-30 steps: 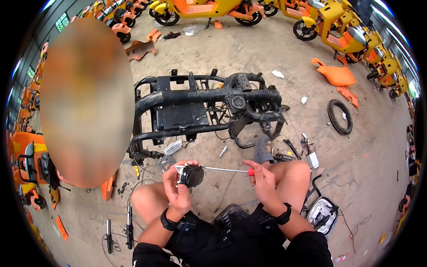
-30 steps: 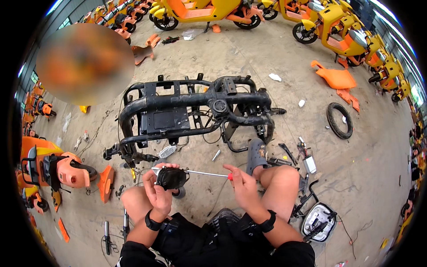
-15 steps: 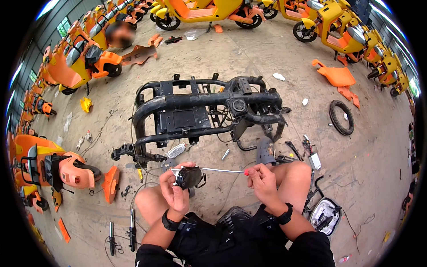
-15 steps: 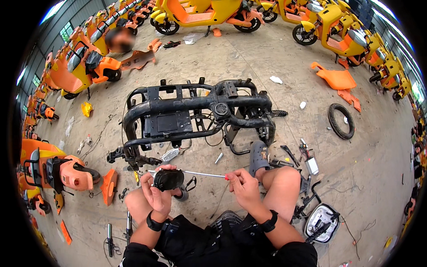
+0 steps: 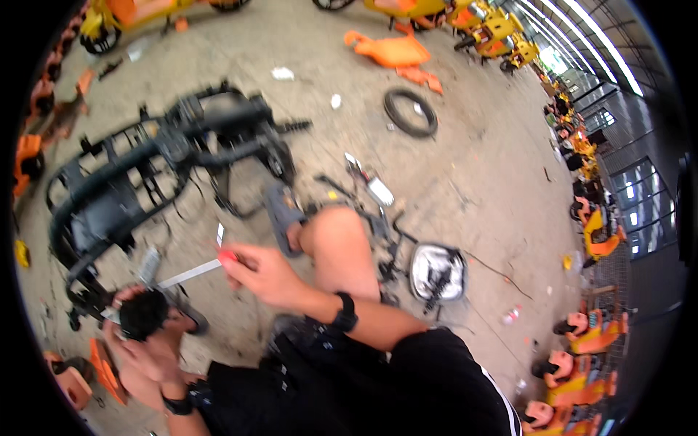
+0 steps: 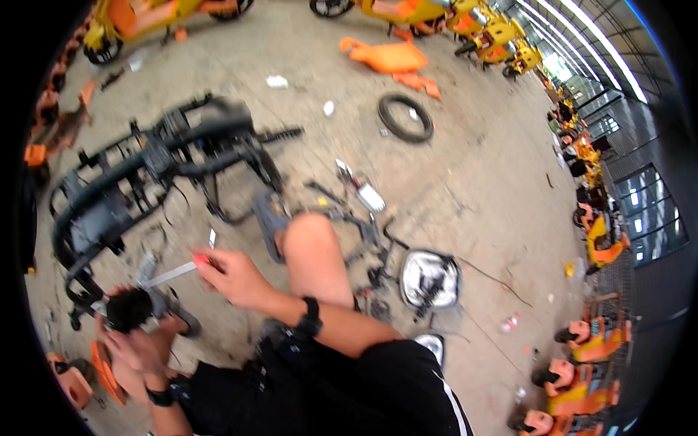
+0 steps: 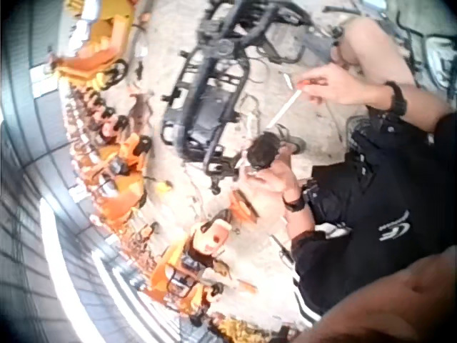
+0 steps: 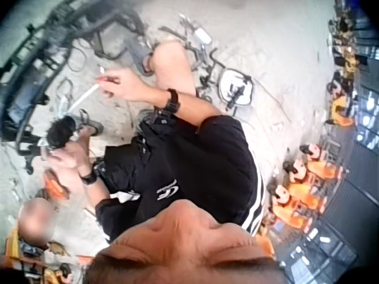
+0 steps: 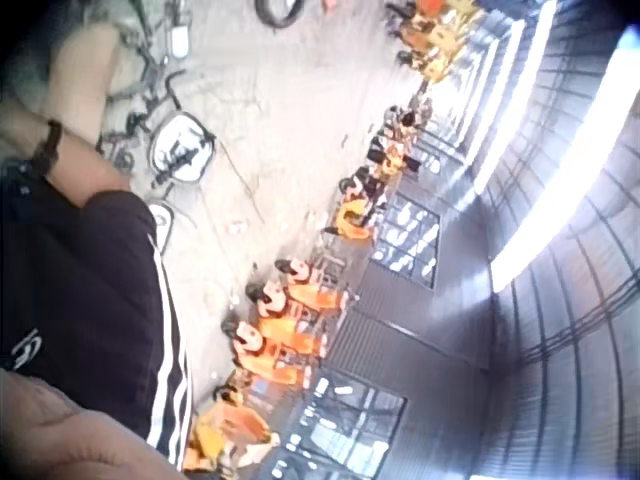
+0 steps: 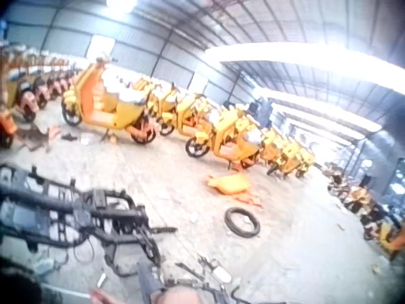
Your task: The person uses a screwdriver and a wrench to disassemble and detach a plastic cover and wiring from a scooter component.
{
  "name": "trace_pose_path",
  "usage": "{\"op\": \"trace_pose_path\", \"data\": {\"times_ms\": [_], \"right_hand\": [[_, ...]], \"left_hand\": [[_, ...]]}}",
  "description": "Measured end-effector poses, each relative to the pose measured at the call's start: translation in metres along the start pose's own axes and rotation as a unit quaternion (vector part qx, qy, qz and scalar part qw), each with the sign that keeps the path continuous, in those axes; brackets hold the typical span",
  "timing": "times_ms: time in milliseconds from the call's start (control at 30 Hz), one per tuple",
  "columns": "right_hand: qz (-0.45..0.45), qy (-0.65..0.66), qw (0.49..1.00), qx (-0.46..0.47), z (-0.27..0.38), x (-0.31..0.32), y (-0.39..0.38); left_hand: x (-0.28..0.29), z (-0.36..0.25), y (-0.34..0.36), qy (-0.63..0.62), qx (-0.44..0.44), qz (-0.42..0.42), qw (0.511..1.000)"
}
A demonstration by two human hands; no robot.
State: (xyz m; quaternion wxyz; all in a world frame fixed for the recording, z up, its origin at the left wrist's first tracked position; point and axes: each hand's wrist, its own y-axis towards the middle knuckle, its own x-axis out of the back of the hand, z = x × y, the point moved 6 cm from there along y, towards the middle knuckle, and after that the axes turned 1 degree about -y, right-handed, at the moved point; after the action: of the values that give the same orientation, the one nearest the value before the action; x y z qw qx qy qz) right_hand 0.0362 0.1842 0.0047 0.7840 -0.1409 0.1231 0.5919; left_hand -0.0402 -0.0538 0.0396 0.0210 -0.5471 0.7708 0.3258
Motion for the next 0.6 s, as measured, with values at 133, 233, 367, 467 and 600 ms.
{"op": "trace_pose_path", "data": {"times_ms": [133, 233, 367, 467, 600], "right_hand": [[-0.009, -0.213, 0.972, -0.103, -0.002, -0.001, 0.008], [-0.038, -0.238, 0.970, -0.041, -0.018, 0.012, 0.018], [-0.074, -0.067, 0.993, -0.061, -0.010, -0.002, 0.010], [-0.035, -0.044, 0.998, -0.039, -0.009, -0.006, 0.012], [-0.020, -0.064, 0.998, 0.007, -0.003, -0.011, 0.010]], "left_hand": [[0.000, 0.000, 0.002, 0.059, -0.019, -0.046, 0.997], [-0.007, -0.003, 0.010, 0.092, -0.019, -0.025, 0.995], [-0.006, -0.007, 0.007, 0.123, -0.014, -0.031, 0.992], [-0.002, -0.006, 0.006, 0.101, -0.022, -0.025, 0.994], [0.014, 0.001, 0.004, 0.116, -0.043, 0.006, 0.992]]}}
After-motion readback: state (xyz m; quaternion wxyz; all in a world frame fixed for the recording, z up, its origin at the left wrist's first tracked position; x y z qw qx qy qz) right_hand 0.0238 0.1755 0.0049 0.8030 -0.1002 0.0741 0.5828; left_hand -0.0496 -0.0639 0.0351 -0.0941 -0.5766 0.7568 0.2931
